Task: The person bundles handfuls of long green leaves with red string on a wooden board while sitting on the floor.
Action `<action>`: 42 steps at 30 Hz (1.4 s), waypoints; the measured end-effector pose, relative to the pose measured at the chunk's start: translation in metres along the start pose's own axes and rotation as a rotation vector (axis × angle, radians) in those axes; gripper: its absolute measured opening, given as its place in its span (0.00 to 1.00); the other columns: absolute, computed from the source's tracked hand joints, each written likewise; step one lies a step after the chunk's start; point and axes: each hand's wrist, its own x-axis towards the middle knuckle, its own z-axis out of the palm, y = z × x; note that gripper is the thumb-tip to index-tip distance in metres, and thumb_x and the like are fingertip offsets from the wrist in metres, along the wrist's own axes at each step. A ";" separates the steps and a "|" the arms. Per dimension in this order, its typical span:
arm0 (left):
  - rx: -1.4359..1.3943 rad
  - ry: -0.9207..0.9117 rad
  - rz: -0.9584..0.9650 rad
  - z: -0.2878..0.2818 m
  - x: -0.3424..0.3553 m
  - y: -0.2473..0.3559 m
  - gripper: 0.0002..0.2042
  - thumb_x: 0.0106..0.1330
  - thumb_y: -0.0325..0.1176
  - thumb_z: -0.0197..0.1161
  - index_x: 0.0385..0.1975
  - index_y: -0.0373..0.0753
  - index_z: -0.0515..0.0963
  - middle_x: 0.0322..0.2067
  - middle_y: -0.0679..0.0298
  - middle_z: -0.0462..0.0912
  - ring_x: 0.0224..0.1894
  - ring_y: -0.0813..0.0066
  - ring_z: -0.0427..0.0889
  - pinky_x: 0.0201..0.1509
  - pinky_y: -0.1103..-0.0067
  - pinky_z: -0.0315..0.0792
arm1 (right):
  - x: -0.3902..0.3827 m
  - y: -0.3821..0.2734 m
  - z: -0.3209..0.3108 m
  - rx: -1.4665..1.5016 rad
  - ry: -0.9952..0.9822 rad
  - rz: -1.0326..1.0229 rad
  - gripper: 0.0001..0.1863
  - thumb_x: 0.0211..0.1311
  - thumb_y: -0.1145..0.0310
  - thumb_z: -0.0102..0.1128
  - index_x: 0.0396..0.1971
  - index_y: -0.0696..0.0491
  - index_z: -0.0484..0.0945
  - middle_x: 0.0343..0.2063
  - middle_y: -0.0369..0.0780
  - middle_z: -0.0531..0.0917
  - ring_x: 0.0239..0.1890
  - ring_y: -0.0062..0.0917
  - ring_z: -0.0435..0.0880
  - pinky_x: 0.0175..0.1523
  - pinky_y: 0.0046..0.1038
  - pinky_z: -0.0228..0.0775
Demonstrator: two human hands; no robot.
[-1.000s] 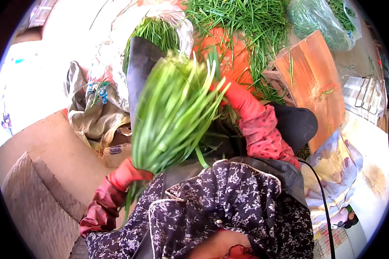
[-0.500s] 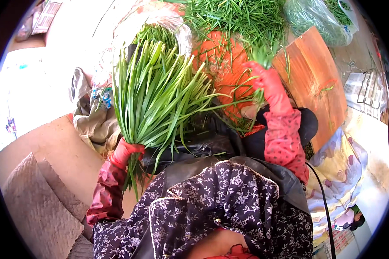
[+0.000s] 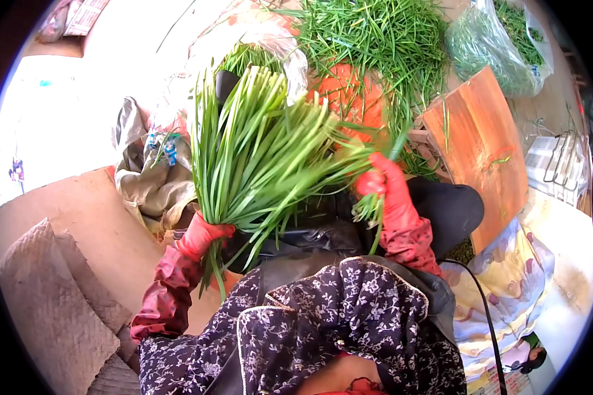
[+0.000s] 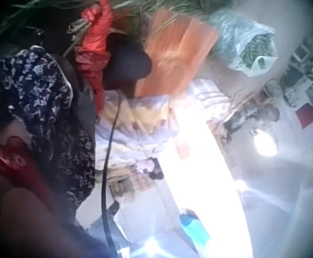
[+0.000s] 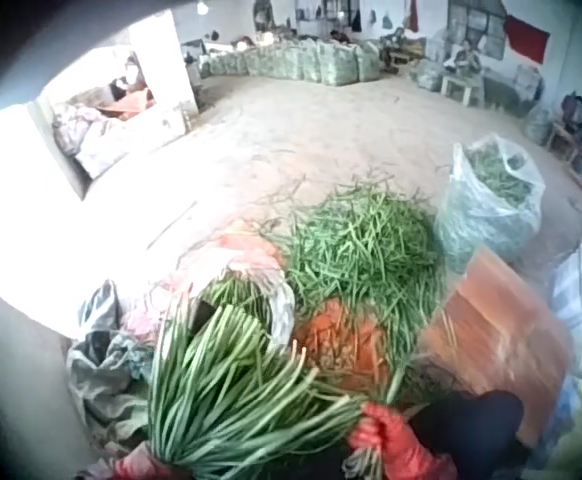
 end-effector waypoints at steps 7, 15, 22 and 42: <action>0.112 0.042 0.041 0.003 0.005 -0.001 0.09 0.49 0.27 0.68 0.31 0.38 0.79 0.20 0.71 0.78 0.19 0.83 0.72 0.21 0.83 0.66 | 0.017 -0.084 0.015 0.156 -0.173 -0.444 0.11 0.63 0.60 0.54 0.31 0.52 0.74 0.12 0.26 0.61 0.13 0.11 0.58 0.20 0.19 0.52; 0.171 -0.034 0.113 0.006 0.006 0.010 0.12 0.51 0.26 0.67 0.36 0.37 0.80 0.29 0.69 0.82 0.29 0.80 0.78 0.33 0.81 0.73 | 0.051 -0.032 0.131 -1.294 -0.100 0.172 0.17 0.51 0.56 0.65 0.32 0.55 0.79 0.17 0.34 0.78 0.15 0.16 0.72 0.18 0.18 0.59; 0.078 -0.181 0.068 -0.024 0.008 -0.012 0.12 0.48 0.25 0.69 0.34 0.36 0.80 0.27 0.67 0.82 0.28 0.80 0.78 0.31 0.81 0.73 | 0.045 -0.052 0.085 -0.712 -0.013 0.176 0.09 0.54 0.61 0.63 0.26 0.51 0.76 0.11 0.28 0.69 0.11 0.13 0.63 0.14 0.19 0.50; 0.135 -0.231 -0.029 -0.020 0.015 0.021 0.10 0.47 0.25 0.68 0.31 0.35 0.79 0.21 0.65 0.79 0.20 0.77 0.75 0.23 0.81 0.68 | 0.120 -0.089 0.052 -0.638 0.113 -0.346 0.21 0.55 0.53 0.58 0.42 0.53 0.78 0.32 0.38 0.81 0.25 0.22 0.74 0.34 0.25 0.66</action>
